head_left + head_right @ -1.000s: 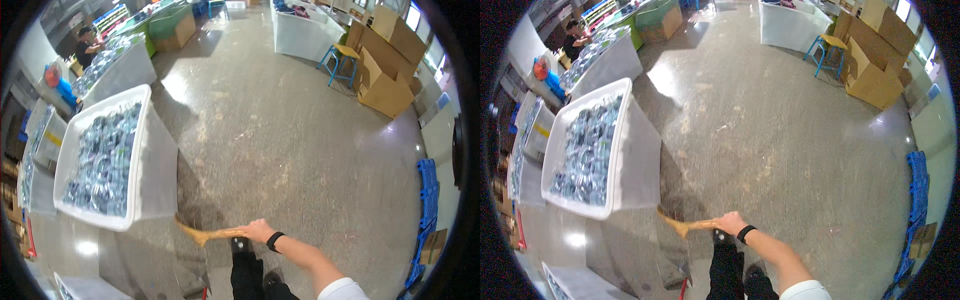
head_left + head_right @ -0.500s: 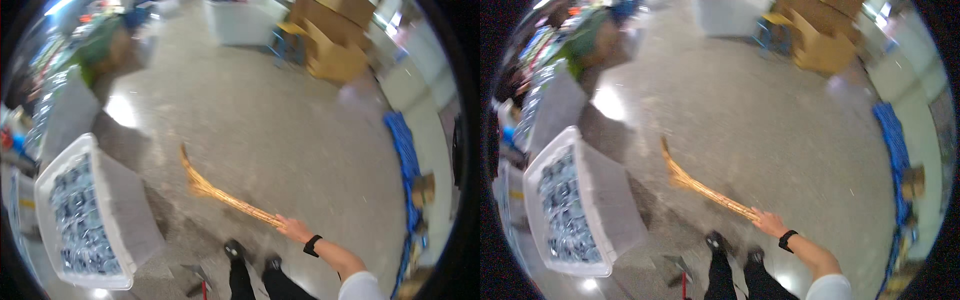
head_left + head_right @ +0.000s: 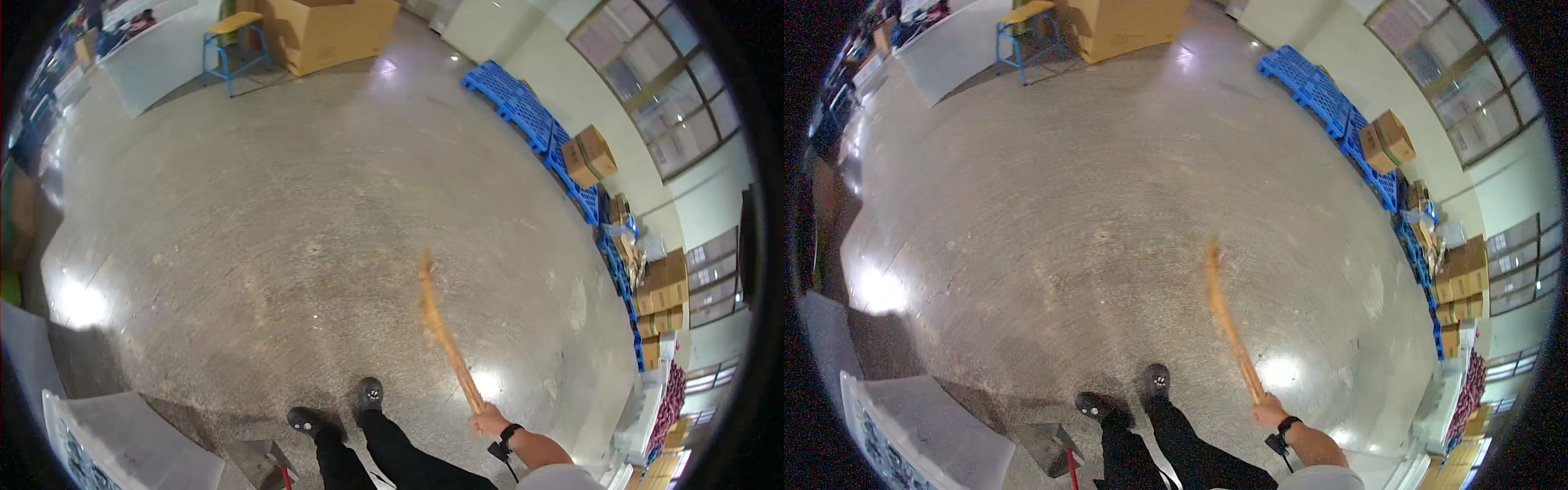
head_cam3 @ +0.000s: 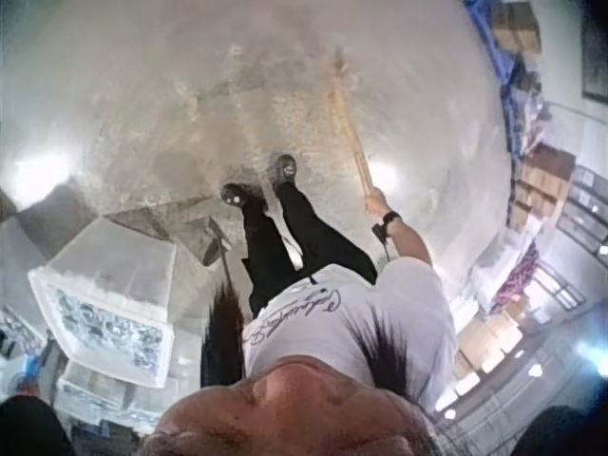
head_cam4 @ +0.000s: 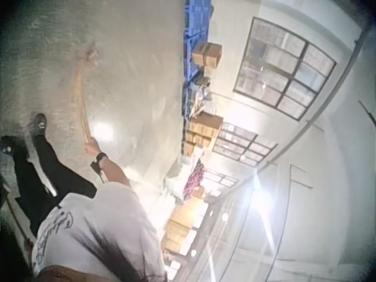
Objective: Sweeping debris from the floor into a dustpan in a manufacturing facility.
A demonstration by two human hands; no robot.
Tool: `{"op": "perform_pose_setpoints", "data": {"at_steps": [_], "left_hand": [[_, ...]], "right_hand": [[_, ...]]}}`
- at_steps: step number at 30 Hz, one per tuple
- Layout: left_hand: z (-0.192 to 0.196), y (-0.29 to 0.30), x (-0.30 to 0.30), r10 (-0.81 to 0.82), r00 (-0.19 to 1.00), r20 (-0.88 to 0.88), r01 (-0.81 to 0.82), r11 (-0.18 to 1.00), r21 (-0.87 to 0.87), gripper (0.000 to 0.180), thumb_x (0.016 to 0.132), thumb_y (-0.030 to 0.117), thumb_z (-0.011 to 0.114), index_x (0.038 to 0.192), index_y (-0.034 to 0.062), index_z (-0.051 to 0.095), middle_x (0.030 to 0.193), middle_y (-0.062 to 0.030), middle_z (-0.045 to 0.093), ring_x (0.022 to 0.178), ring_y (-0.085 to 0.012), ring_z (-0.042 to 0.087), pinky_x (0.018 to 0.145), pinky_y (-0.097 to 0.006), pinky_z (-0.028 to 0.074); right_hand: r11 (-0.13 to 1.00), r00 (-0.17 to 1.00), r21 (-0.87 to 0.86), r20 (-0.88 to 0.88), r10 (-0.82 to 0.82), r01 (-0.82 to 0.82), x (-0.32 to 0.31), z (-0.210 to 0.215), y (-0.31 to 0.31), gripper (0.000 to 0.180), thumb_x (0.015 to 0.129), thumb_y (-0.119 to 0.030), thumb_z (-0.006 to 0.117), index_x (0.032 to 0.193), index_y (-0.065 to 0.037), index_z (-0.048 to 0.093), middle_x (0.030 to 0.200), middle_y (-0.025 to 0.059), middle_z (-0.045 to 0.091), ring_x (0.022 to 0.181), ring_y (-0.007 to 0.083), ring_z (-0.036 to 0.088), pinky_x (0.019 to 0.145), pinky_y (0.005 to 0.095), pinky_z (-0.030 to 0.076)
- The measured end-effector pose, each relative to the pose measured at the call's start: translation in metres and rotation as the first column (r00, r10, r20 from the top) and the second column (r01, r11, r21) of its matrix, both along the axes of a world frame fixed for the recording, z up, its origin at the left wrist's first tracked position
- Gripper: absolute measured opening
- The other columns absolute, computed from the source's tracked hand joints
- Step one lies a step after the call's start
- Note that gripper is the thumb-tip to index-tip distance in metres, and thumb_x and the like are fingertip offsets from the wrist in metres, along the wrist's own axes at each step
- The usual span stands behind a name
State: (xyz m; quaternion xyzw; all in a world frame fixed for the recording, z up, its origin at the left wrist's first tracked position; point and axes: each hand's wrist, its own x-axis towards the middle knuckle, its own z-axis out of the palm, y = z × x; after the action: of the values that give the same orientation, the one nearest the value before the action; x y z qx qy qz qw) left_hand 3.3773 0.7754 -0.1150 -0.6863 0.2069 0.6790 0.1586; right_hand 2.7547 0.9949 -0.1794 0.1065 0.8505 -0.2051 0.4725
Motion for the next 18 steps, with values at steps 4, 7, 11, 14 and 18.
{"op": "perform_pose_setpoints", "data": {"at_steps": [4,7,11,14,18], "left_hand": [[0.010,-0.003,-0.014,-0.082,0.996,0.020,0.082,0.996,-0.016,0.044,0.090,0.042,0.042,0.115,0.0076,0.050,0.075,0.0028,0.048,0.061,-0.0087,0.043,0.055,-0.024,0.041],[0.022,0.001,-0.016,-0.150,0.989,0.019,0.150,0.989,-0.006,0.045,0.090,0.044,0.041,0.117,0.0074,0.050,0.075,0.0031,0.048,0.061,-0.0083,0.043,0.056,-0.024,0.041],[0.017,0.005,-0.011,-0.103,0.994,-0.021,0.102,0.994,-0.045,0.048,0.089,0.047,0.042,0.114,0.0064,0.050,0.075,0.0035,0.047,0.061,-0.0062,0.042,0.055,-0.021,0.039],[0.030,-0.019,-0.046,-0.183,0.983,0.013,0.183,0.983,-0.008,0.047,0.088,0.048,0.044,0.111,0.0077,0.051,0.074,0.0041,0.046,0.061,-0.0071,0.041,0.055,-0.023,0.039],[0.072,-0.035,-0.087,-0.457,0.889,0.033,0.437,0.824,-0.359,0.029,0.091,0.035,0.045,0.103,0.0105,0.055,0.067,0.0004,0.049,0.058,-0.0105,0.044,0.051,-0.026,0.040]], "right_hand": [[0.999,0.980,0.004,-0.195,-0.038,0.039,-0.093,-0.047,-0.057,0.022,0.069,-0.010,0.068,0.064,-0.001,0.048,0.050,0.0091,0.052,0.042,0.0175,0.055,0.038,0.0322,0.044],[0.983,0.942,-0.104,-0.287,-0.177,0.153,-0.174,-0.110,-0.071,0.024,0.070,-0.013,0.064,0.082,0.000,0.047,0.064,0.0106,0.054,0.046,0.0230,0.055,0.038,0.0346,0.043],[0.970,0.969,-0.145,-0.126,-0.214,0.195,-0.220,-0.173,-0.108,0.026,0.072,-0.012,0.058,0.091,0.002,0.047,0.063,0.0096,0.050,0.050,0.0214,0.051,0.041,0.0346,0.040],[0.993,0.926,-0.095,-0.364,-0.099,0.068,-0.148,-0.196,-0.148,0.043,0.073,-0.016,0.058,0.108,0.003,0.041,0.068,0.0145,0.055,0.059,0.0305,0.057,0.049,0.0385,0.046],[0.900,0.890,-0.040,-0.174,0.421,-0.434,-0.010,-0.086,-0.259,0.068,0.071,-0.018,0.057,0.127,0.001,0.023,0.094,0.0308,0.056,0.087,0.0431,0.057,0.068,0.0477,0.048]]}}
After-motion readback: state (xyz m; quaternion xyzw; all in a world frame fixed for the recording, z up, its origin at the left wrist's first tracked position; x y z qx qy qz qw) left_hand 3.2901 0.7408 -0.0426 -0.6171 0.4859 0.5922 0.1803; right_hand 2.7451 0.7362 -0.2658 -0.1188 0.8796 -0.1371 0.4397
